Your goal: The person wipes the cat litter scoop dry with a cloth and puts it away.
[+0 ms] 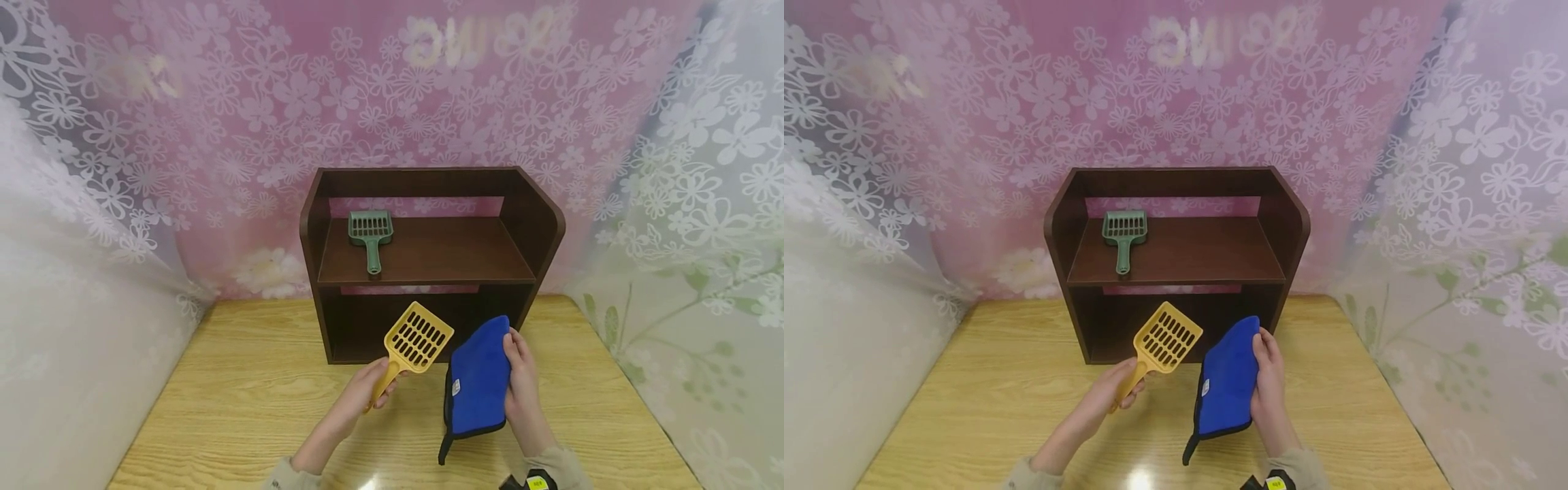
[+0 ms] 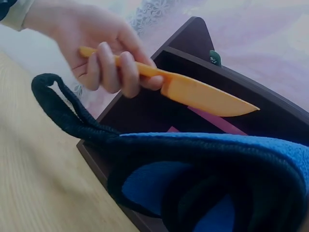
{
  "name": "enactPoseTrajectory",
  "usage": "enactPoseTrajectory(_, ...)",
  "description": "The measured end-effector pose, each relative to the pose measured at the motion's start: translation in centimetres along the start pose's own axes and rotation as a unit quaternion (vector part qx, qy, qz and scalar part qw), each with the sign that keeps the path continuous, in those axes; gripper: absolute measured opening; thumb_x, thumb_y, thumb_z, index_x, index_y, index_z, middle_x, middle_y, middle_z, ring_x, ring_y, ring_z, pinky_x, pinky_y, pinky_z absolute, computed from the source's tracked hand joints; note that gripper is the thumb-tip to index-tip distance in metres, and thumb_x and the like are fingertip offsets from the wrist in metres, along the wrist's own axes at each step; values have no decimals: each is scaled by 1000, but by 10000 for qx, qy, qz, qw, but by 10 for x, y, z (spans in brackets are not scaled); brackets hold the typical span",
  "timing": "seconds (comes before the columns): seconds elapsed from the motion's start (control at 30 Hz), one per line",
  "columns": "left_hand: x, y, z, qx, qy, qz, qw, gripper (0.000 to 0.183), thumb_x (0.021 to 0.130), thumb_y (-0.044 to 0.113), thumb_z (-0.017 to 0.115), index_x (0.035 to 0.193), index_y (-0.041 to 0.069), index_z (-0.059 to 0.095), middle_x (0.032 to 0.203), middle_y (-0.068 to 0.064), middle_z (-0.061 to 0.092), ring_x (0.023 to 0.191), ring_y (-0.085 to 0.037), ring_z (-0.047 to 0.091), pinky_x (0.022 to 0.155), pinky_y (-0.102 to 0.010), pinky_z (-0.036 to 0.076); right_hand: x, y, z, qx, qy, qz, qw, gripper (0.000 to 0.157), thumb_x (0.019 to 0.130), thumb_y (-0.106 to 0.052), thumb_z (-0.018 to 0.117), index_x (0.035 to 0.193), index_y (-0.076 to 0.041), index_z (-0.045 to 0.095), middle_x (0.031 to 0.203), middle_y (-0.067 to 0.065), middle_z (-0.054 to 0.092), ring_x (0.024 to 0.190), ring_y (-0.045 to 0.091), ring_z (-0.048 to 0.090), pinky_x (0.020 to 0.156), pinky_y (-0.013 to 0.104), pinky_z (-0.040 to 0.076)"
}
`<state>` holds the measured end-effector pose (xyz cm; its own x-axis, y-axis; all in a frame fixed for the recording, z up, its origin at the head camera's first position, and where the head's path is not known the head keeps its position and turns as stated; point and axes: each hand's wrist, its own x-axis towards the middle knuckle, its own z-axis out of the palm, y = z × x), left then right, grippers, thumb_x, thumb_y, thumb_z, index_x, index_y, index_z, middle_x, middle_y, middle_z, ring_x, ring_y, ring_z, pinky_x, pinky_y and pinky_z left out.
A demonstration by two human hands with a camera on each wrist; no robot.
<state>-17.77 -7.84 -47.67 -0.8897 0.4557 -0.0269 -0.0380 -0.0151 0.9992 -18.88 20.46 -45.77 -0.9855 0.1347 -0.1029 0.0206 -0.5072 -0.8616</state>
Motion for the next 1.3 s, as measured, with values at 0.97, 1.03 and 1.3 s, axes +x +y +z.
enactPoseTrajectory(0.97,23,124,19,-214,614,255,9976,38,100,32,33,113,7,57,77,-3,49,56,-10,42,49,-18,39,-8,26,-12,-221,-66,161,9996,30,98,-23,45,126,-15,44,103,-12,60,90,3,58,75,19,48)
enactPoseTrajectory(1.03,30,132,18,-283,562,301,9976,37,101,30,32,116,6,55,80,-5,50,59,-10,45,52,-19,42,-9,27,-11,-243,-75,163,9995,30,98,-23,45,127,-14,44,104,-12,60,90,3,58,75,19,48)
enactPoseTrajectory(1.3,64,154,13,-439,345,547,9969,40,101,28,35,126,1,51,91,-9,56,71,-14,56,64,-25,50,-13,27,-7,-393,-92,287,9988,33,97,-26,46,128,-14,42,106,-14,58,92,2,57,78,19,47)
